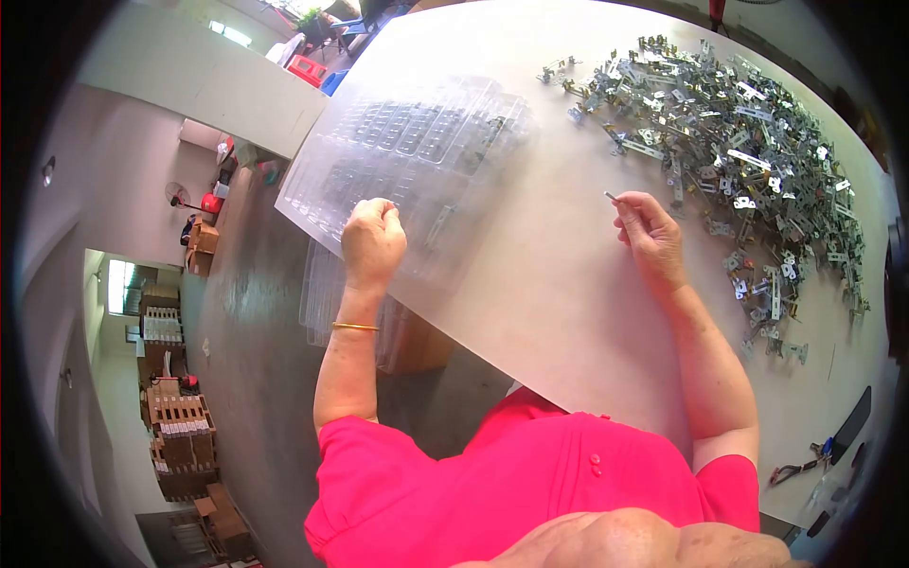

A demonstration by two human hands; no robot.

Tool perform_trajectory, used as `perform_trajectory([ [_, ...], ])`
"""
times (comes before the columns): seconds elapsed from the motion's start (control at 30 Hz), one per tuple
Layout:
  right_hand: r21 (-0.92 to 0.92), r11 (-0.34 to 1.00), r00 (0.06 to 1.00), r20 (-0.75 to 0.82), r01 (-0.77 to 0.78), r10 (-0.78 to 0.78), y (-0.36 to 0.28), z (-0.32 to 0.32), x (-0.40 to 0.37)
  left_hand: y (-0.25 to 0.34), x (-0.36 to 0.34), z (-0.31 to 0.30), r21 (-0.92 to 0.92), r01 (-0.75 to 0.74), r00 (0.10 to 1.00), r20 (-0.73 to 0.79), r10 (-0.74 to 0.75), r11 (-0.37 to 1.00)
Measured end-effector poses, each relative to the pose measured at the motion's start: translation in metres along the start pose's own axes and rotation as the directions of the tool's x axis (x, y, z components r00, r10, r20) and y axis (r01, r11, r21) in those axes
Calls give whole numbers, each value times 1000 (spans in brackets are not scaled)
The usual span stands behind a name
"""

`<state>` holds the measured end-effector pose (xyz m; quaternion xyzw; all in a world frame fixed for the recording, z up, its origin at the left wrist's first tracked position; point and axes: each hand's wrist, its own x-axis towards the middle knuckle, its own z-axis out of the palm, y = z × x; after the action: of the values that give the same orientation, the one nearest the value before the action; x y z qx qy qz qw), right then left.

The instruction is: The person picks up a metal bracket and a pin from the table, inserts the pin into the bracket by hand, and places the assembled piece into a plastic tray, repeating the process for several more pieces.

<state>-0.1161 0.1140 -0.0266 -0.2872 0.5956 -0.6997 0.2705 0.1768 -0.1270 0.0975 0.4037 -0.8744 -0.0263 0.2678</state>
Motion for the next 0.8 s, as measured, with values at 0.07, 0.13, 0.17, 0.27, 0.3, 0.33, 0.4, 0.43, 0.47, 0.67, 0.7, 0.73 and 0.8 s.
perform_trajectory([
  [0.07,11,1000,1000,-11,12,-12,0,1,0,6,-2,4,-13,10,1000,17,-9,1000],
  [0.13,-5,1000,1000,-10,15,-15,-1,2,0,11,-3,8,-1,11,1000,26,-11,1000],
  [0.17,-13,1000,1000,-9,17,-17,-2,2,0,13,-4,10,5,11,999,30,-11,1000],
  [0.27,-30,1000,1000,-7,4,-4,-3,1,-1,16,-5,12,19,-1,999,42,0,1000],
  [0.3,-32,999,1000,-6,6,-6,-3,1,-1,18,-5,12,16,-2,999,51,1,1000],
  [0.33,-33,999,1000,-6,8,-8,-2,1,0,19,-5,11,14,-3,998,59,2,1000],
  [0.4,-33,999,1000,-4,11,-11,-1,1,0,23,-6,9,17,-1,997,77,0,1000],
  [0.43,-32,999,1000,-2,12,-12,0,1,-1,24,-7,9,23,1,996,87,-4,1000],
  [0.47,-31,999,1000,0,14,-14,0,1,-1,25,-7,9,29,4,995,97,-7,1000],
  [0.67,-31,1000,1000,-6,-4,4,-3,1,0,23,-7,10,63,23,988,149,-33,998],
  [0.7,-35,999,1000,-7,-4,3,-3,1,0,22,-7,10,61,20,989,142,-29,998],
  [0.73,-39,999,1000,-7,-2,2,-3,1,0,21,-7,11,59,17,990,136,-25,998],
  [0.8,-34,999,1000,-5,13,-13,0,1,0,21,-8,11,48,21,993,118,-26,999],
])
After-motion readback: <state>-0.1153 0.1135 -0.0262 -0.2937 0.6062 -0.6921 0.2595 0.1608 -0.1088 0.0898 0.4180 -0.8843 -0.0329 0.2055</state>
